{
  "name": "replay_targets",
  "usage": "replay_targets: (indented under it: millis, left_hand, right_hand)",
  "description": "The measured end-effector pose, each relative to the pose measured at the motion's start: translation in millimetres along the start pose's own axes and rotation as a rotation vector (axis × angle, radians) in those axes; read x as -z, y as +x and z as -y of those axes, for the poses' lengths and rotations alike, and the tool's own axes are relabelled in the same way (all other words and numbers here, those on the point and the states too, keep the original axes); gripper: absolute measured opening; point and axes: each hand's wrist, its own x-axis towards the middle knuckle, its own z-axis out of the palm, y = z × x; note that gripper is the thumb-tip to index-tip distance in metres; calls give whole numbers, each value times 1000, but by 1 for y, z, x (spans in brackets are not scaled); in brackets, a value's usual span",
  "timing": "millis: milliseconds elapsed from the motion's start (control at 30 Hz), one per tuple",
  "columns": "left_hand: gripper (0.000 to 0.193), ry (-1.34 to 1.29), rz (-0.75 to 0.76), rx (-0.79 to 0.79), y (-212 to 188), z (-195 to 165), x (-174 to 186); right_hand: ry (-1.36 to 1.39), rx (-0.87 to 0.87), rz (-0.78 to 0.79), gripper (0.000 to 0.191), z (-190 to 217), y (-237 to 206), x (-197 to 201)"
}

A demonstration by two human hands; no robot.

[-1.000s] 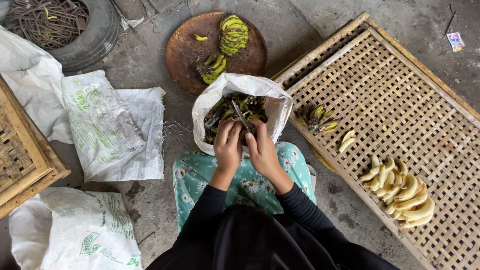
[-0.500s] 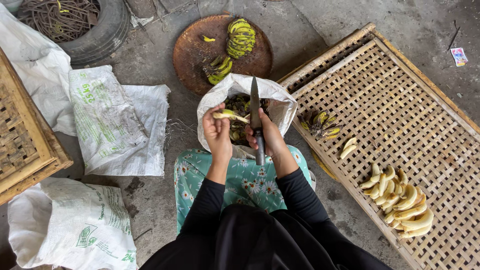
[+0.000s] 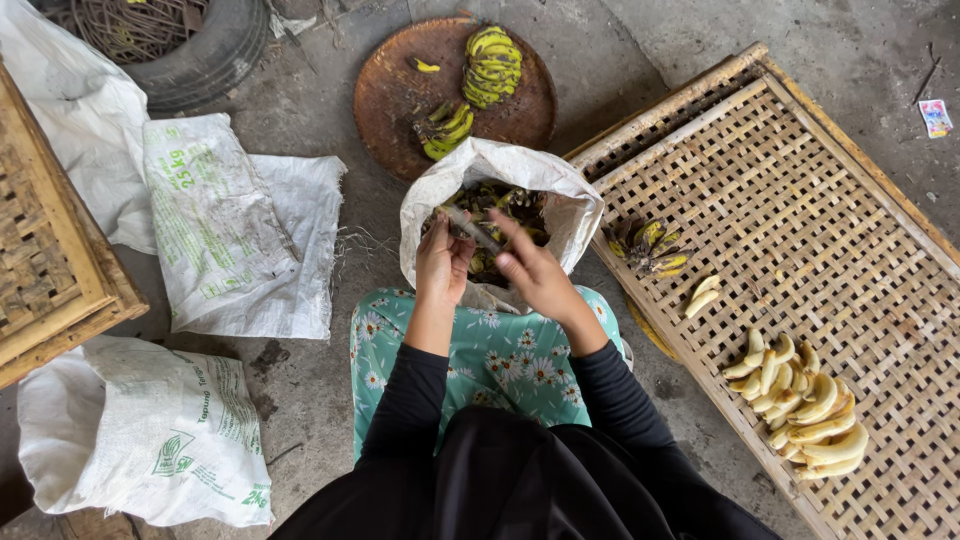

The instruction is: The person sits on the floor and peels bananas one at a time using a knife, cutting the peel and removing it by hand. The peeled bananas are placed on a slatted bamboo rack, and the discarded peels are dropped into a woven sack beside them.

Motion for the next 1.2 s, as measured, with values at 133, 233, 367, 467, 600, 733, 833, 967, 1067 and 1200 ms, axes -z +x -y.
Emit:
replay_targets:
  millis: [133, 233, 367, 467, 600, 733, 833, 967, 1067, 1200]
  left_hand:
    - [29, 28, 31, 4, -3, 8, -6]
    - [32, 35, 48, -51, -9, 10, -14]
    - [36, 72, 5, -186, -20, 14, -24]
    - [38, 112, -33, -277, -29, 23, -29]
    - [37, 96, 19, -273, -35, 34, -29]
    - [39, 185, 182, -71, -29, 16, -19]
    - [39, 165, 337, 141, -34, -2, -10]
    - [44, 127, 419, 284, -48, -10, -8]
    - [44, 106, 419, 224, -52, -7, -8]
    - [43, 201, 274, 112, -42, 3, -1]
  right_hand:
    - [-372, -38, 117, 63, 31, 3, 4]
    - [-490, -149, 125, 61, 37, 4, 2]
    - [-472, -106, 73, 57, 31, -2, -5]
    - [-399, -88, 31, 52, 23, -7, -10]
    - [-368, -33, -37, 43, 13, -9, -18]
    - [-145, -340, 62, 42, 0, -5, -8]
    - [-96, -423, -31, 40, -19, 10, 3]
    - [-147, -361, -203, 40, -54, 33, 10]
    - [-88, -453, -186, 42, -79, 37, 4]
    - [163, -631, -162, 41, -97, 31, -12]
